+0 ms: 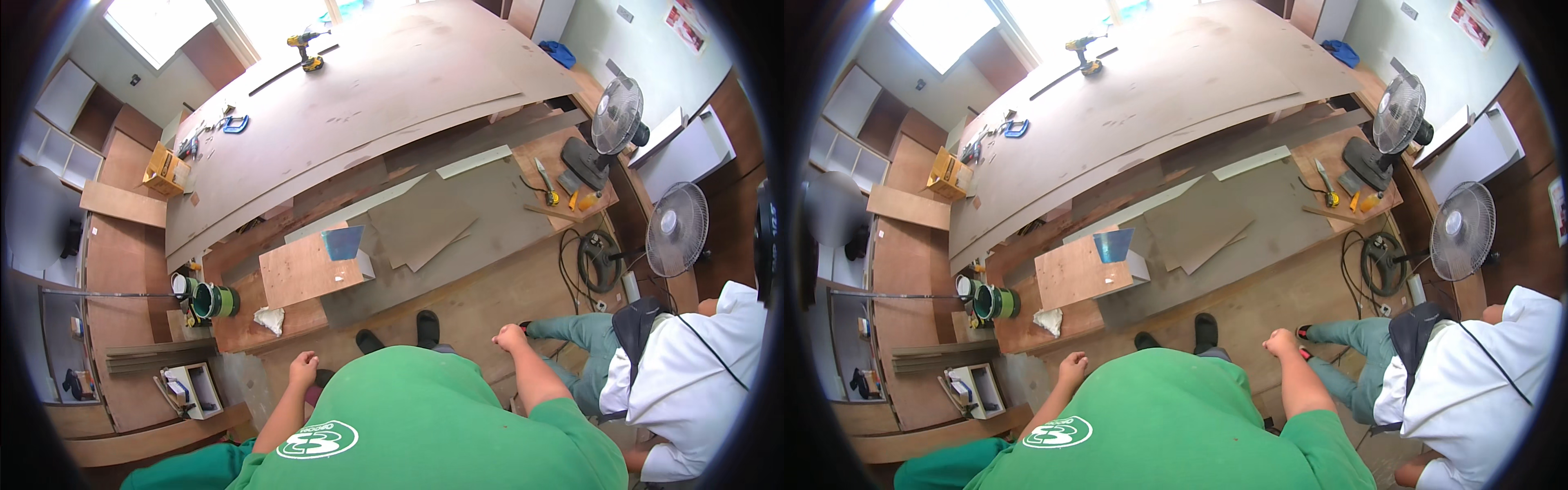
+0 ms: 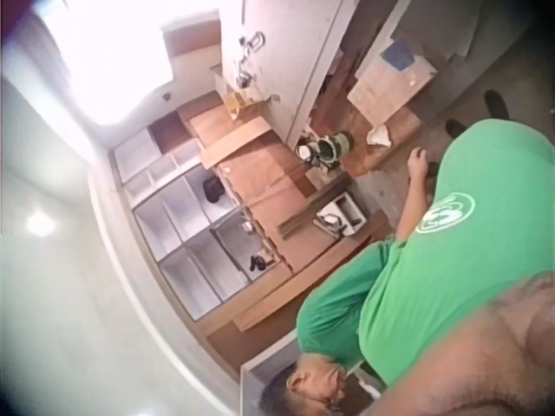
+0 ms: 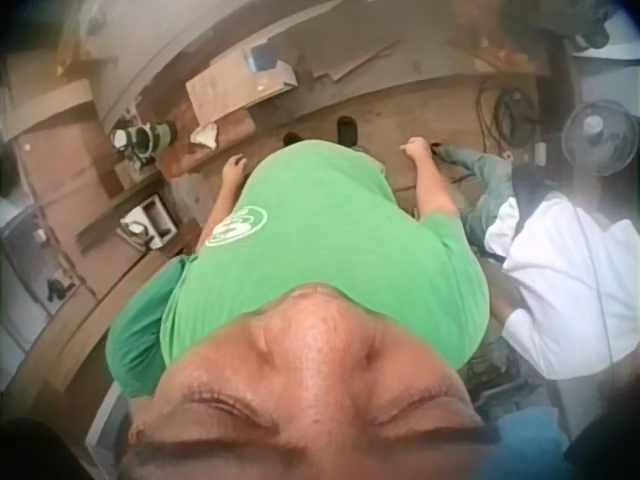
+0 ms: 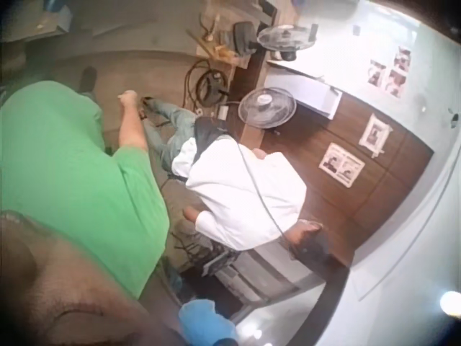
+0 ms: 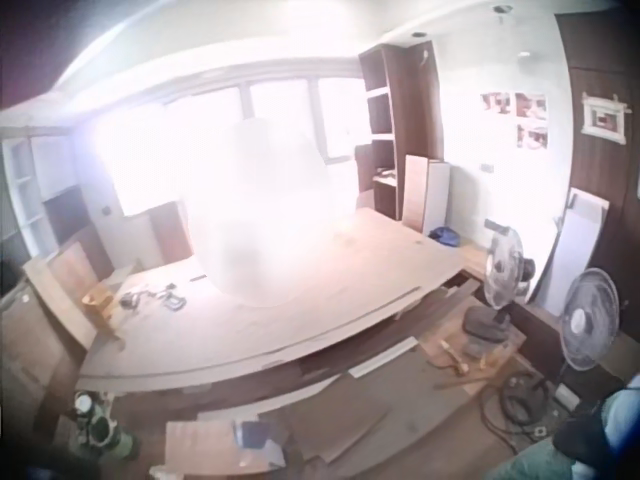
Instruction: The person applies a liquid from a metal container onto a small piece of wood and spreads it across the surface with a scraper.
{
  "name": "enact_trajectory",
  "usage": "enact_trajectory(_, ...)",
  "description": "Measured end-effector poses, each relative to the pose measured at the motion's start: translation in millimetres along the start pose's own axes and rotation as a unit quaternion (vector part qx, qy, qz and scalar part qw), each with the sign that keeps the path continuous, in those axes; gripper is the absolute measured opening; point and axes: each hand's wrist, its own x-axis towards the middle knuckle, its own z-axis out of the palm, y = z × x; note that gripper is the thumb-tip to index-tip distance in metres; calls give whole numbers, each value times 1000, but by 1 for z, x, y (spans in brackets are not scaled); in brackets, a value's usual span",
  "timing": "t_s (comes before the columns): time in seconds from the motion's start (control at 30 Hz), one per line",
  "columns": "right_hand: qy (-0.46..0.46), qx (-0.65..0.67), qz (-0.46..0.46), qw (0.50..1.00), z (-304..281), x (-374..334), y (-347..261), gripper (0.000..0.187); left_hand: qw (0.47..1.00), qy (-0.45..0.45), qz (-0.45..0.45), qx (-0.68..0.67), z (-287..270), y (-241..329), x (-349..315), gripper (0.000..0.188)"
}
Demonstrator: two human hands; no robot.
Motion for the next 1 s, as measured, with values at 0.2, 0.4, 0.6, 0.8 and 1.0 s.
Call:
enact_trajectory(0.2,29,-40,1,999,-12,8,-15,31,1000,-3,-24,-5,6,-24,-9,36)
enact_trajectory(0.4,62,32,-59,996,-13,21,-38,19,990,49,-112,-70,4,-100,-19,34)
enact_trajectory(0.6,62,66,-51,995,-11,37,-10,18,967,24,-188,-167,30,-78,-29,34)
enact_trajectory(0.8,23,105,-22,994,-20,20,-29,3,973,21,-180,-145,42,-85,-44,35)
enact_trajectory(1.0,55,60,-36,996,-30,38,-31,8,970,10,-216,-113,56,-101,-66,36)
